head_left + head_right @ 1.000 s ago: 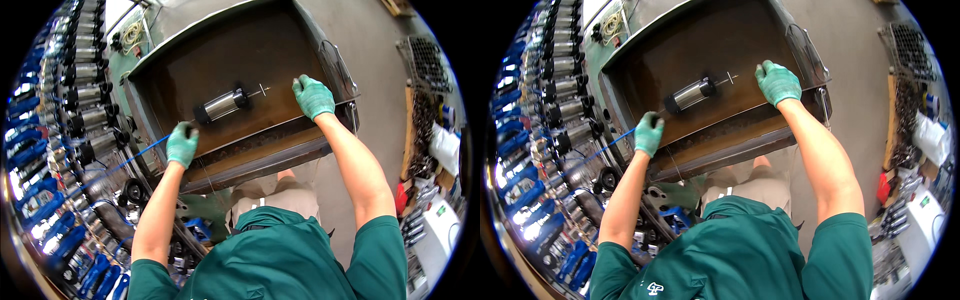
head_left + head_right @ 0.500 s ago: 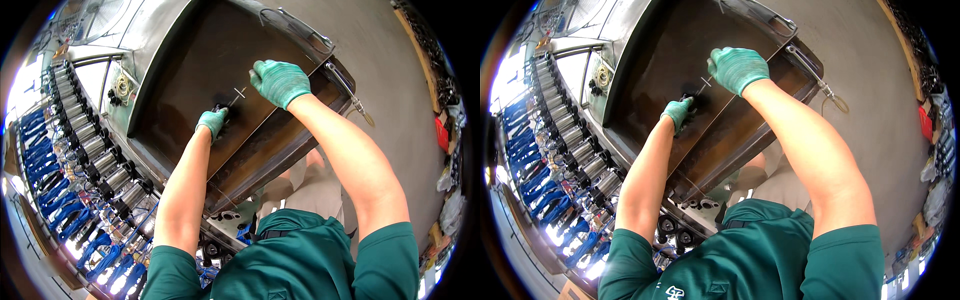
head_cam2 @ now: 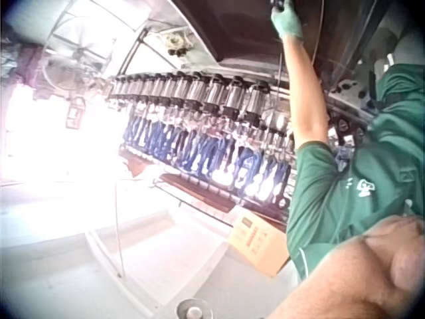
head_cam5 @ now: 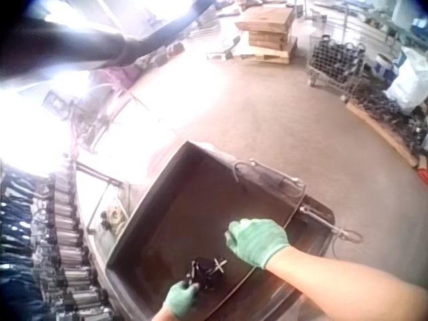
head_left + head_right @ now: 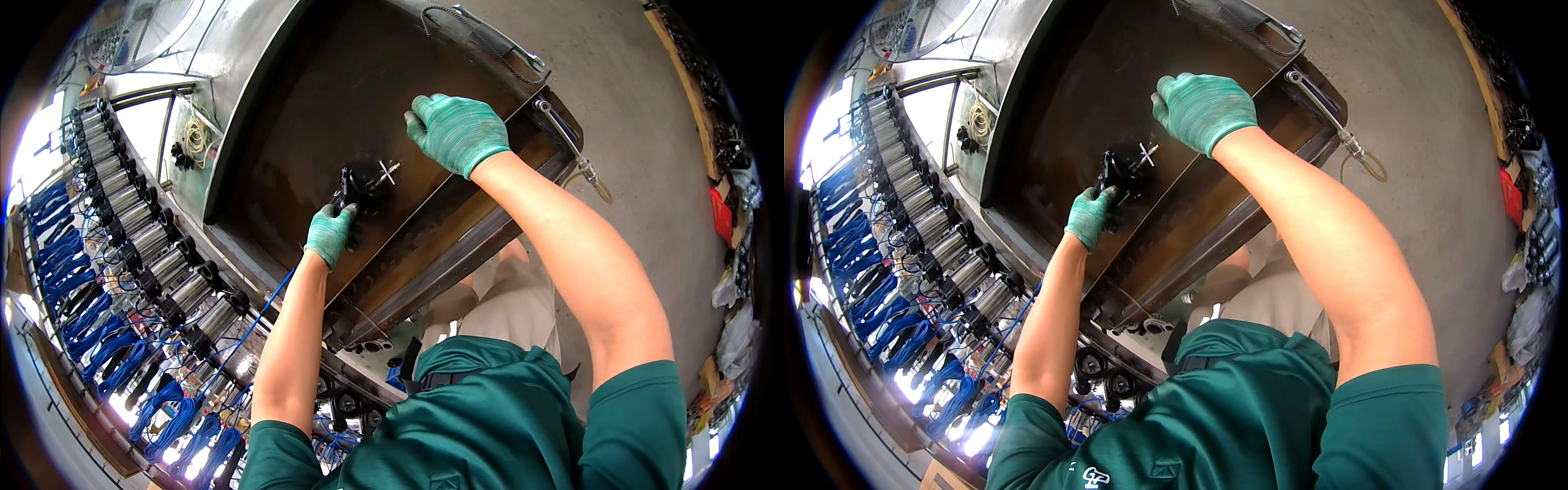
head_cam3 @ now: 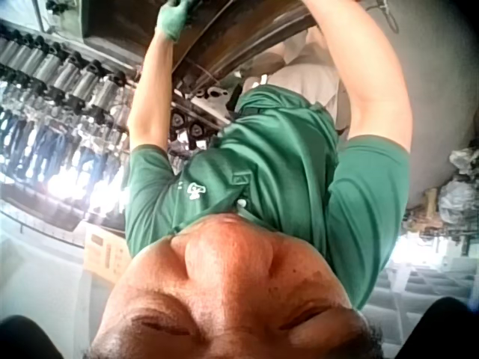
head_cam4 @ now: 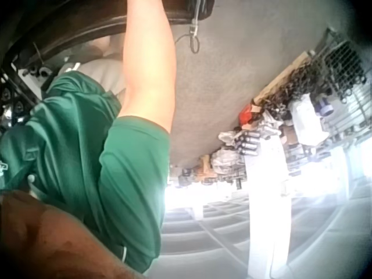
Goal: The person repeatedly picks up cylindrical motors from a rack, places them into a water-filled metal tray, and then removes them. The person handles the motors one at a time, submerging them in the water and then returning them to the rack.
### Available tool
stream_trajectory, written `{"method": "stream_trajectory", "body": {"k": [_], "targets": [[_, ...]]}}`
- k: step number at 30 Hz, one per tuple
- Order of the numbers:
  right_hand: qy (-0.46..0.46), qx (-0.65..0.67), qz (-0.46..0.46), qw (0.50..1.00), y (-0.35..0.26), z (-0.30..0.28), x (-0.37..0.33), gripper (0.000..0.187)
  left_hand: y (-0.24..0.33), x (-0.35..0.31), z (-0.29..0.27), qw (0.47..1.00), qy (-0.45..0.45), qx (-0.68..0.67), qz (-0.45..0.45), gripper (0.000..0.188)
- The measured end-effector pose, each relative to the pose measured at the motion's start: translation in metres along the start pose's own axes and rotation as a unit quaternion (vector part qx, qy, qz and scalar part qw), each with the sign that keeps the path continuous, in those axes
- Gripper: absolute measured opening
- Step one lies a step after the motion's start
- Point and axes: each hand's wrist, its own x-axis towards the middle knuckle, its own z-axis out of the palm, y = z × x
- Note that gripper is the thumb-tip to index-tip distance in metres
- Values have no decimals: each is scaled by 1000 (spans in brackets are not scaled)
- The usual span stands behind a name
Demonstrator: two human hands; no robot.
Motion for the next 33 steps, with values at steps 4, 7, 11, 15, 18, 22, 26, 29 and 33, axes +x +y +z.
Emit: {"method": "stream_trajectory", "body": {"k": [4, 7, 11, 15, 18, 22, 26, 29, 33], "targets": [[2, -4, -5, 1000, 0, -1, 0, 33, -4, -11, -1, 1000, -9, -7, 6, 35], [2, -5, -5, 1000, 0, 0, 0, 33, -8, -16, -1, 1000, -7, -2, 18, 34], [2, -9, -1, 1000, -1, 0, 1, 33, -7, -22, -1, 1000, 6, 6, 18, 34], [-10, -9, 5, 1000, -3, -3, 0, 33, -16, -17, -5, 1000, 6, 12, 7, 35], [-13, -9, 8, 1000, -3, -4, 1, 33, -16, -20, -7, 1000, 7, 17, 13, 34], [-16, -13, 11, 1000, -3, -4, 1, 34, -17, -24, -6, 1000, 9, 12, 18, 35], [-12, -17, 7, 1000, -2, -3, 1, 35, -19, -26, -5, 999, 17, 22, 21, 35], [40, -14, -13, 999, 2, 5, 0, 34, -12, -33, -7, 999, 16, 34, -11, 43], [7, -15, 3, 1000, -3, 2, 0, 35, -63, -8, -32, 981, 58, 137, 126, 46]]}}
